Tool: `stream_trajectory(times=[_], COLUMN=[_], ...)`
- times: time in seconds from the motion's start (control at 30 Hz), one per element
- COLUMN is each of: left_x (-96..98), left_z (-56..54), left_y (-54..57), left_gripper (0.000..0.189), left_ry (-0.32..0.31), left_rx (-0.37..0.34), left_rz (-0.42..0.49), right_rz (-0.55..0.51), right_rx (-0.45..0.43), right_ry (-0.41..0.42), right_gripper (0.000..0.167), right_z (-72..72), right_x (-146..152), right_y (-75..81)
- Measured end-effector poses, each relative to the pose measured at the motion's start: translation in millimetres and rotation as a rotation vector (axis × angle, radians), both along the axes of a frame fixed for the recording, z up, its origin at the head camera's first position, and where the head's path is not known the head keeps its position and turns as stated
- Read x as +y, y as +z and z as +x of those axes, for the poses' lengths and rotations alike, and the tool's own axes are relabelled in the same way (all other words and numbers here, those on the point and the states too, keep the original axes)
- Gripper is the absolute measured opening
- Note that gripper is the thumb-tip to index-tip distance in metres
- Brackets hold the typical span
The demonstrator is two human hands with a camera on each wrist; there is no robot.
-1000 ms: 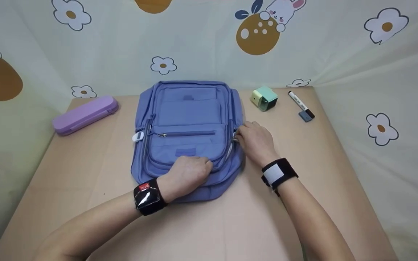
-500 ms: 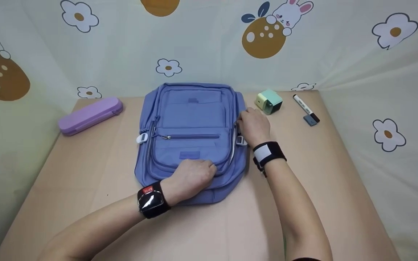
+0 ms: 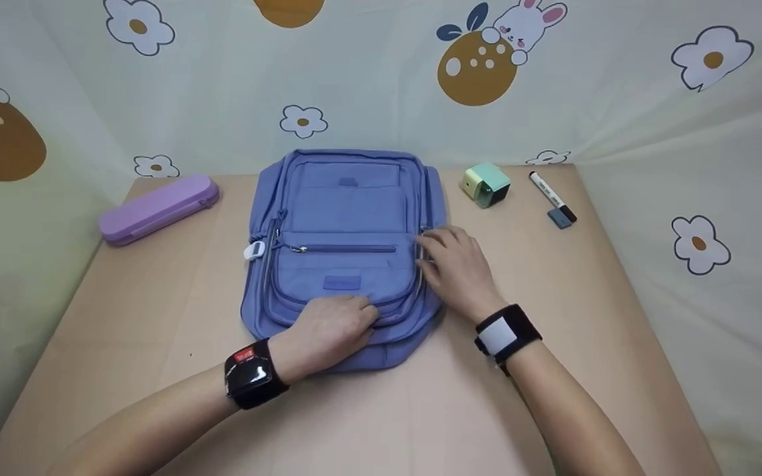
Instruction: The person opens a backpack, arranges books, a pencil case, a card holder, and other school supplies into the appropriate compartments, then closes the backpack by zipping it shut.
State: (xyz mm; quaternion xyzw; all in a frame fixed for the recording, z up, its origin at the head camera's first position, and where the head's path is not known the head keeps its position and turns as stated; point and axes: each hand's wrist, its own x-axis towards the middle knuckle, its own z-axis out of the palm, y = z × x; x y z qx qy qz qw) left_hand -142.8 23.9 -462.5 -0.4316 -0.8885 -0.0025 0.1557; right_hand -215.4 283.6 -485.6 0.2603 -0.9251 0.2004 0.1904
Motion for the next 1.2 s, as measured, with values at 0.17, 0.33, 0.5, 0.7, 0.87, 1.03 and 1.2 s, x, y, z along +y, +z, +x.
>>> stream_trajectory(times=[0.17,0.33,0.5,0.7,0.87,1.03,1.2], left_x=[-36.9,-70.8,-82.0,-82.3,-82.4,-80.9,-78.5], left_z=[3.8,3.0,0.1,-4.2,-12.3,-22.1,-31.4], left_y=[-5.7,-10.2,-9.4,-1.0,12.5,32.7,52.9], left_gripper=[0.011,0.008,0.008,0.007,0.008,0.008,0.01], left_ry=[-0.021,-0.02,0.002,-0.004,-0.059,-0.107,-0.119], left_rx=[0.037,0.056,-0.03,-0.072,-0.035,0.019,0.071], left_rz=[0.143,0.192,0.223,0.315,0.42,0.501,0.548], right_rz=[-0.003,0.021,0.041,0.06,0.044,0.006,-0.062], right_rx=[0.013,0.015,-0.015,-0.054,-0.05,0.027,0.118], right_ry=[0.163,0.297,0.329,0.354,0.335,0.274,0.215], right_gripper=[0.038,0.041,0.049,0.063,0.067,0.07,0.07], right_z=[36.8,55.5,57.0,51.2,45.5,36.4,25.6], right_x=[-2.7,-6.5,-13.8,-17.3,-19.3,-21.8,-24.2], right_y=[-4.6,-9.3,-10.6,-8.4,-6.3,1.4,13.1])
